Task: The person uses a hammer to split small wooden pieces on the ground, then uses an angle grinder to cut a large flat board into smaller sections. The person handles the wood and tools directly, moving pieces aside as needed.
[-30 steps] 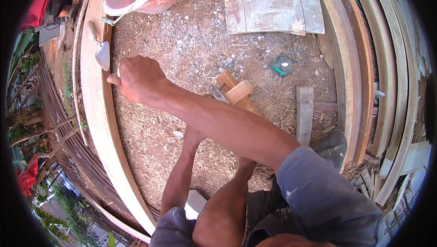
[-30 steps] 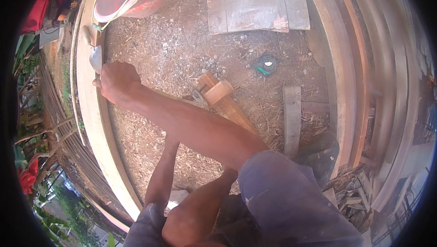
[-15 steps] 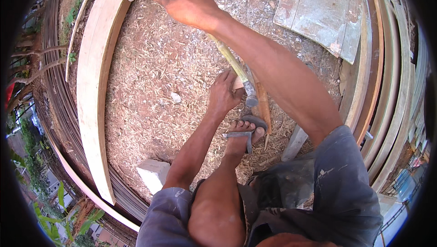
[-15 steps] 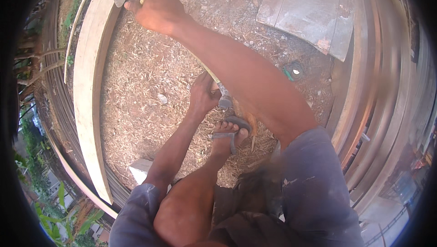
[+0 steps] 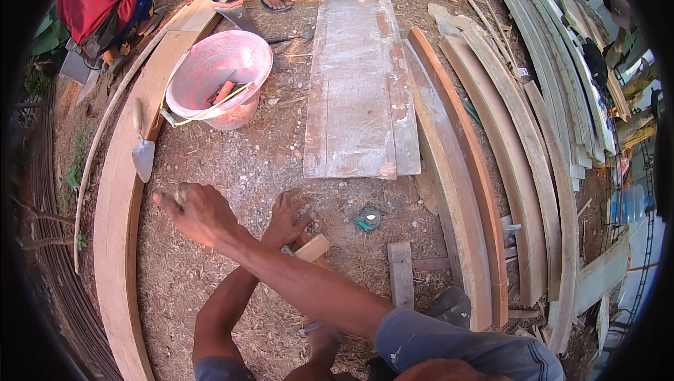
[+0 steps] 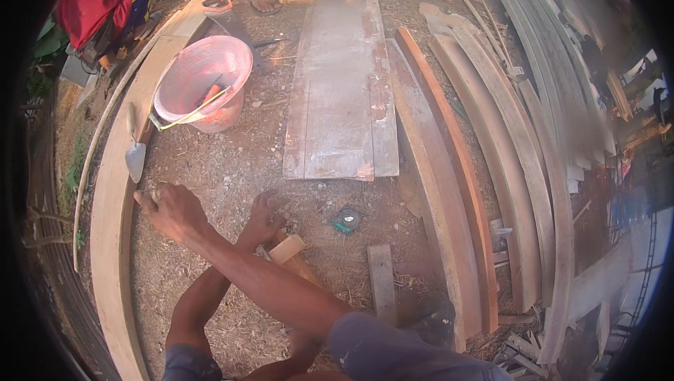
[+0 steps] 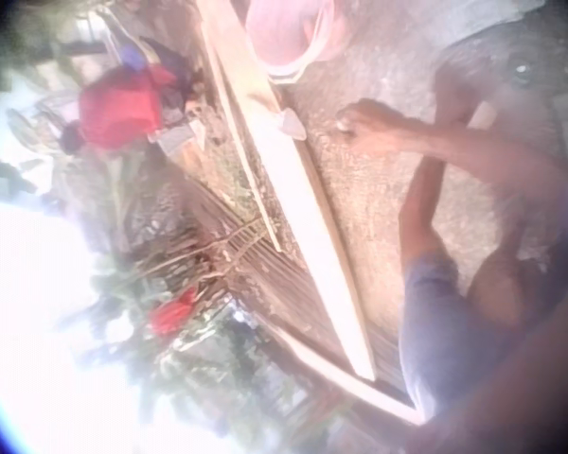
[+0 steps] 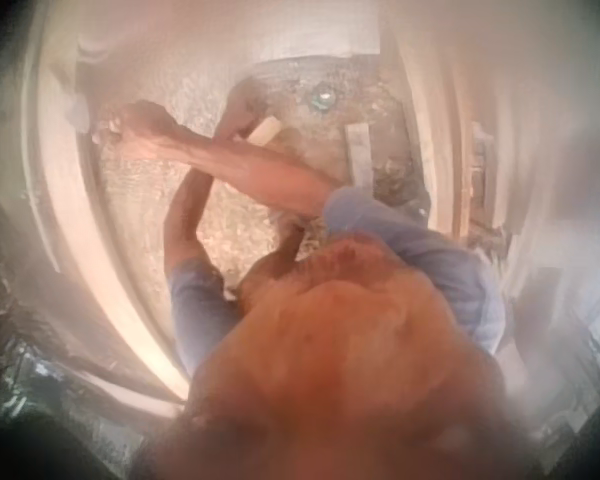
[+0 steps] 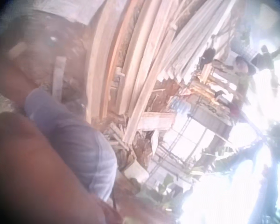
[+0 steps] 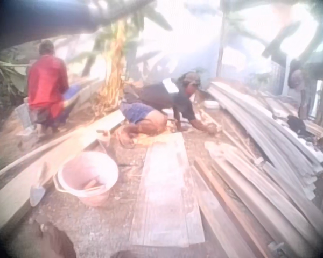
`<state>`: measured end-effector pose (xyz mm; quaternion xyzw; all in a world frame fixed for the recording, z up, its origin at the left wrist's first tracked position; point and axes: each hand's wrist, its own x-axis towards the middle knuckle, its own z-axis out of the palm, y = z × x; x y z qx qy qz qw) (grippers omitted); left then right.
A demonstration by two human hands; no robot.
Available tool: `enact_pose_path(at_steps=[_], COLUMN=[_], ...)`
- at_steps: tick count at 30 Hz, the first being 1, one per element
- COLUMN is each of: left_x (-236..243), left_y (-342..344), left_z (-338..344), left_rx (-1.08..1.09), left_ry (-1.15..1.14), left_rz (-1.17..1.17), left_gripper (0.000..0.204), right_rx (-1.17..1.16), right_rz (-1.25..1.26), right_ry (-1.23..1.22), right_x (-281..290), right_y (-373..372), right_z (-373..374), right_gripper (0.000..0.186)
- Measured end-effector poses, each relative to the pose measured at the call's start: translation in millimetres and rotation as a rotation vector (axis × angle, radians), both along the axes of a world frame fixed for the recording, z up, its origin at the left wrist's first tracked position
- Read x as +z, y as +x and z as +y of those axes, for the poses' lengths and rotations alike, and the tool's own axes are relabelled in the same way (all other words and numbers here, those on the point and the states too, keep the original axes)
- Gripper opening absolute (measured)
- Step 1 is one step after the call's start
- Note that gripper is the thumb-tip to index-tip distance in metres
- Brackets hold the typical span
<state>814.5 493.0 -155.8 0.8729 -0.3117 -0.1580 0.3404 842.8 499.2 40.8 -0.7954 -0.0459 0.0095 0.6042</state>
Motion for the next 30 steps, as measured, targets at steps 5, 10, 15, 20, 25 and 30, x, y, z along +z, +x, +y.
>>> enact_pose_path(at_steps=[5,10,15,20,25,30], left_x=[-1,-14,-14,-2,-5,-21], left_y=[1,7,1,4,0,-12], left_z=[-20,-14,2,-9,11,26], left_rx=[-0.260,-0.230,-0.168,-0.155,-0.099,-0.019], left_ry=[0.217,0.249,0.255,0.215,0.240,0.281], left_rz=[0.039,-0.095,-0.108,-0.073,-0.090,-0.075], left_gripper=[0.053,0.045,0.045,0.049,0.050,0.051], right_rx=[-0.004,0.007,0.085,0.037,-0.013,0.132], right_rz=[-0.020,-0.025,0.069,-0.010,-0.082,0.049], right_ry=[0.075,0.054,0.132,0.088,0.068,0.006], right_x=[-2,-14,-8,-15,8,22], right_y=[-9,-4,-20,-32,-71,-60], right_z=[-5,-1,-3,-1,-5,6], right_gripper=[0.037,0.026,0.022,0.025,0.031,0.060])
